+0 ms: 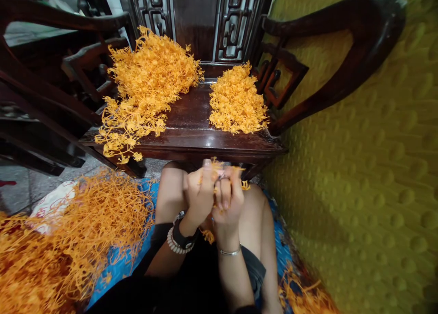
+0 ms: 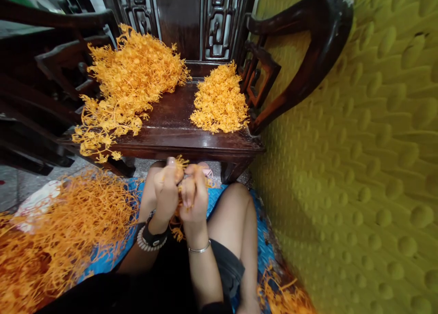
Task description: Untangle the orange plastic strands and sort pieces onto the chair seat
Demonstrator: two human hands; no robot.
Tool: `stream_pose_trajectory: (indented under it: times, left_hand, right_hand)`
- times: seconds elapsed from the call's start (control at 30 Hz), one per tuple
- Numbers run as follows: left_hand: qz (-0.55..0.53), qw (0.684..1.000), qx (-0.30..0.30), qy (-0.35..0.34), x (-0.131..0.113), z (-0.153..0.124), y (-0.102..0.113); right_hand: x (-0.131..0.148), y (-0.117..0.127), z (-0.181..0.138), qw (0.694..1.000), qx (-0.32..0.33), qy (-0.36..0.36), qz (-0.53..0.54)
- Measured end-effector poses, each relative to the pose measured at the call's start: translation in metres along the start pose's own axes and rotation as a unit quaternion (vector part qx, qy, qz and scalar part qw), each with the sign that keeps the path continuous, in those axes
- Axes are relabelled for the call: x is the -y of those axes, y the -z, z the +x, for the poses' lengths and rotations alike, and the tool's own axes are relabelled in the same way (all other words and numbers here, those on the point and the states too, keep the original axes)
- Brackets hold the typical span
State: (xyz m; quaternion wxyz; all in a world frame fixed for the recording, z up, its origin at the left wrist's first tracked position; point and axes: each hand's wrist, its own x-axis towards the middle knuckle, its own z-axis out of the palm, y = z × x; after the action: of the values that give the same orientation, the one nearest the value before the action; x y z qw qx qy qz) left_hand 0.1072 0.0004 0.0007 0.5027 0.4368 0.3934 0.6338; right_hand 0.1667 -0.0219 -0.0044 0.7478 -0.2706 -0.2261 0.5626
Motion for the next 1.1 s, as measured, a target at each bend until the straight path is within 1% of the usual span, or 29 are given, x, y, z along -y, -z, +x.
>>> stream_pose_trajectory:
  times: [0.07, 0.1, 0.13, 0.17, 0.27, 0.33, 0.37, 0.43, 0.47, 0.5, 0.57, 0.63, 0.7, 0.8, 0.93, 1.03, 1.1]
  left_hand:
    - [-0.113, 0.992, -0.005, 0.064, -0.007, 0.004, 0.001]
    - [-0.146, 0.986, 0.001, 0.081, -0.009, 0.006, 0.001]
    - [-0.15, 0.985, 0.016, 0.086, -0.009, 0.009, 0.001]
    - [-0.128, 0.987, 0.035, 0.085, -0.008, 0.012, 0.0]
    - [-0.038, 0.99, 0.112, 0.081, 0.0, 0.033, -0.006]
    - [0.021, 0.989, 0.141, 0.042, 0.003, 0.059, -0.017]
    - [0.086, 0.984, 0.157, -0.011, 0.003, 0.075, -0.024]
    - [0.234, 0.95, 0.169, -0.119, 0.0, 0.111, -0.039]
    - [0.303, 0.925, 0.167, -0.158, -0.002, 0.129, -0.047]
    - [0.359, 0.901, 0.162, -0.179, -0.004, 0.146, -0.055]
    - [0.432, 0.868, 0.162, -0.185, -0.007, 0.172, -0.068]
    - [0.468, 0.852, 0.16, -0.169, -0.006, 0.189, -0.078]
    - [0.483, 0.849, 0.154, -0.147, -0.002, 0.197, -0.085]
    - [0.482, 0.853, 0.157, -0.126, 0.009, 0.201, -0.093]
    - [0.47, 0.848, 0.194, -0.15, 0.015, 0.205, -0.098]
    - [0.442, 0.848, 0.227, -0.183, 0.006, 0.197, -0.094]
    - [0.38, 0.86, 0.282, -0.192, -0.007, 0.179, -0.082]
  right_hand:
    - [0.005, 0.002, 0.003, 0.997, -0.003, 0.026, 0.07]
    - [0.007, 0.003, 0.004, 0.995, 0.0, 0.03, 0.097]
    - [0.008, 0.004, 0.005, 0.993, 0.005, 0.027, 0.115]
    - [0.01, 0.005, 0.006, 0.992, 0.009, 0.021, 0.125]
    - [0.013, 0.007, 0.01, 0.991, 0.012, 0.009, 0.132]
    - [0.017, 0.01, 0.012, 0.991, 0.008, 0.018, 0.133]
    - [0.02, 0.013, 0.013, 0.991, 0.006, 0.027, 0.134]
    - [0.027, 0.018, 0.015, 0.989, 0.0, 0.054, 0.134]
    - [0.031, 0.021, 0.015, 0.989, -0.004, 0.07, 0.133]
    - [0.035, 0.024, 0.016, 0.988, -0.008, 0.085, 0.131]
    - [0.041, 0.031, 0.018, 0.986, -0.02, 0.108, 0.122]
    - [0.045, 0.038, 0.019, 0.986, -0.028, 0.118, 0.112]
    - [0.048, 0.043, 0.021, 0.988, -0.03, 0.117, 0.093]
    - [0.051, 0.049, 0.023, 0.992, -0.028, 0.116, 0.046]
    - [0.054, 0.055, 0.026, 0.991, -0.046, 0.121, -0.014]
    - [0.053, 0.058, 0.028, 0.991, -0.052, 0.117, -0.029]
    - [0.051, 0.058, 0.028, 0.991, -0.056, 0.115, -0.041]
